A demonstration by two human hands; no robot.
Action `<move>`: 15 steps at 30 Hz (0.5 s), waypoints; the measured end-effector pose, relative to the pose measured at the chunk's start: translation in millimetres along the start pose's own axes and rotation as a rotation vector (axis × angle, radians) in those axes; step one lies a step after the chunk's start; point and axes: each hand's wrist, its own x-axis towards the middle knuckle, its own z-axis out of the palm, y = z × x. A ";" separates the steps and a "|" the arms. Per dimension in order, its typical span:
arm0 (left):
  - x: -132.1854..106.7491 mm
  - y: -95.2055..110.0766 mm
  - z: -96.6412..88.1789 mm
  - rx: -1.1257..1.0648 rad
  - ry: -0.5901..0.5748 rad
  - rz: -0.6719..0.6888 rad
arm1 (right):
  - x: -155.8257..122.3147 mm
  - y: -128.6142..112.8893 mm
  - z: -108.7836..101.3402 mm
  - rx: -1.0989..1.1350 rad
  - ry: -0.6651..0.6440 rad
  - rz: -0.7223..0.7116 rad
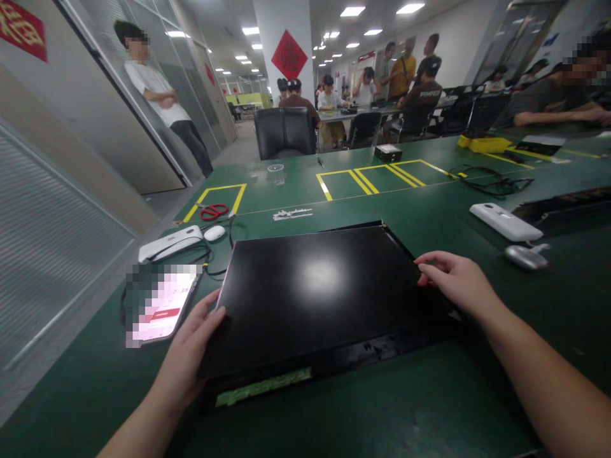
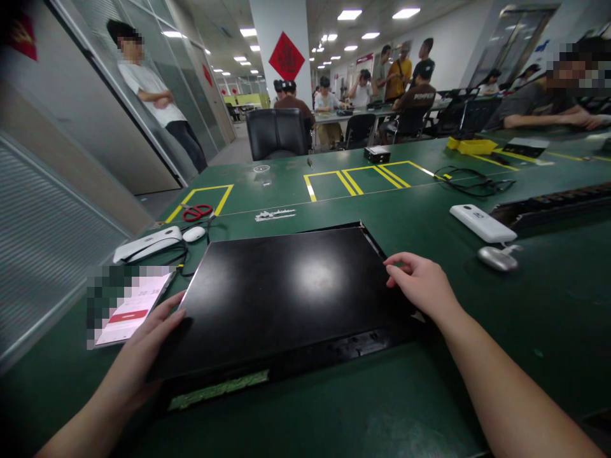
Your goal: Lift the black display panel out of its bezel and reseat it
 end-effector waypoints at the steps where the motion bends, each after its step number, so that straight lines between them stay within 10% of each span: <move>1: 1.5 -0.5 -1.4 -0.005 -0.013 -0.005 | -0.7 -1.2 -0.3 -0.005 0.001 -0.003; 15: 9.3 -3.0 -8.5 0.001 -0.056 -0.033 | -5.6 -8.6 -0.5 -0.043 0.004 0.000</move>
